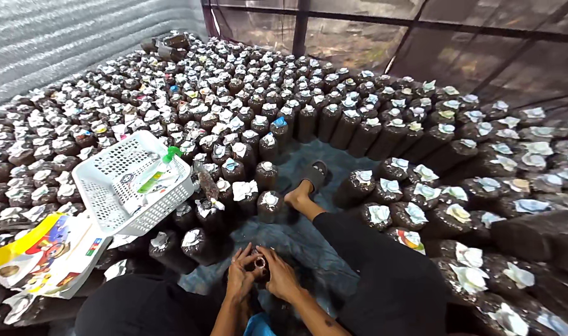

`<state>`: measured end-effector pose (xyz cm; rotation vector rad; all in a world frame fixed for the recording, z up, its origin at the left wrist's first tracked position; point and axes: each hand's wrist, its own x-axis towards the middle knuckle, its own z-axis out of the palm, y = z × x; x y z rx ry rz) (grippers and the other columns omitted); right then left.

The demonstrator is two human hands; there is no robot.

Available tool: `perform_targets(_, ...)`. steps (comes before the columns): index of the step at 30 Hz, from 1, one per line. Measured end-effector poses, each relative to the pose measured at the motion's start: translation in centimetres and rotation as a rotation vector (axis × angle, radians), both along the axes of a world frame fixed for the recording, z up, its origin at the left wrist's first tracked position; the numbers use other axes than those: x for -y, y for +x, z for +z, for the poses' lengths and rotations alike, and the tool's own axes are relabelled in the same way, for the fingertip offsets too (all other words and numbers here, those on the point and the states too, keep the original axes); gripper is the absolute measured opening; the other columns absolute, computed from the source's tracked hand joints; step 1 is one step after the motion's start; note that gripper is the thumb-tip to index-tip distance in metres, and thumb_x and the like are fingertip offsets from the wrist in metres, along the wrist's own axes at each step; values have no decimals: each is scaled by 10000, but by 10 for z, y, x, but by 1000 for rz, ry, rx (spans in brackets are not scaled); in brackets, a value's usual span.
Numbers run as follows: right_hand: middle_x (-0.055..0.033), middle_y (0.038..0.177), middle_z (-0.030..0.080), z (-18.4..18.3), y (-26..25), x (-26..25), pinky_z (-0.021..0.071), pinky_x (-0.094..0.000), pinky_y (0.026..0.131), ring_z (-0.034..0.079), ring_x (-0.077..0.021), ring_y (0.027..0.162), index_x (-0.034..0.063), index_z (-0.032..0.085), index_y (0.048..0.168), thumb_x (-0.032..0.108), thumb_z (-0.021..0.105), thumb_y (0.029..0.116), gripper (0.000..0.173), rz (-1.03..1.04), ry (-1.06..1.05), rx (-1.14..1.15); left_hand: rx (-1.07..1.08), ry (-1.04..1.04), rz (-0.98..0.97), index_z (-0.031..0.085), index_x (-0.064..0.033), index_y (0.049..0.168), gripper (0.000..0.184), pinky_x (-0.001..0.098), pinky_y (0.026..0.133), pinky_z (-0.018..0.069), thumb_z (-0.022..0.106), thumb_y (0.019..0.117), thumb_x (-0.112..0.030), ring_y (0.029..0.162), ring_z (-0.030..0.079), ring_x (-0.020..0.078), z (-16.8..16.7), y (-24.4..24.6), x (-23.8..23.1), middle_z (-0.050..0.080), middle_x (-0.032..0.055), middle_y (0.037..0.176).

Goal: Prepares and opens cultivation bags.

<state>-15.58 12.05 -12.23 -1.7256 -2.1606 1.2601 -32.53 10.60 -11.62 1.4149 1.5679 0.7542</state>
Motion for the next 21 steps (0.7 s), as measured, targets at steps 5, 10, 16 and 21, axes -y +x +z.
perform_targets(5, -88, 1554, 476, 15, 1, 3, 555, -547, 960, 600, -326, 1276, 305, 327, 1605, 180, 886, 687, 1082, -6, -6, 59, -30, -41, -35, 814, -222, 1118, 369, 456, 1223, 326, 855, 752, -216, 1506, 375, 283, 13, 2, 0, 568, 40, 1510)
perform_targets(10, -101, 1556, 461, 6, 0, 5, 564, -552, 939, 581, -334, 1296, 308, 329, 1599, 212, 901, 663, 1101, -25, -25, 76, 10, -124, -109, 808, -227, 1132, 391, 440, 1220, 333, 862, 746, -211, 1527, 332, 283, 10, -1, -3, 442, 102, 1605)
perform_targets(16, -162, 1591, 408, 11, 2, 8, 553, -594, 949, 574, -396, 1298, 270, 175, 1661, 226, 926, 671, 1243, -36, -72, 74, -10, -2, 286, 686, -77, 1306, 485, 443, 1054, 531, 765, 900, -330, 1228, 642, 254, 59, -31, -71, 654, 141, 1350)
perform_targets(21, -204, 1656, 298, 19, 11, 8, 539, -650, 923, 590, -457, 1265, 265, -10, 1675, 67, 876, 676, 1349, 21, -156, 110, -442, -151, 634, 567, -54, 1400, 650, 630, 967, 497, 661, 963, -526, 1177, 630, 421, 106, -59, -170, 603, 240, 1351)
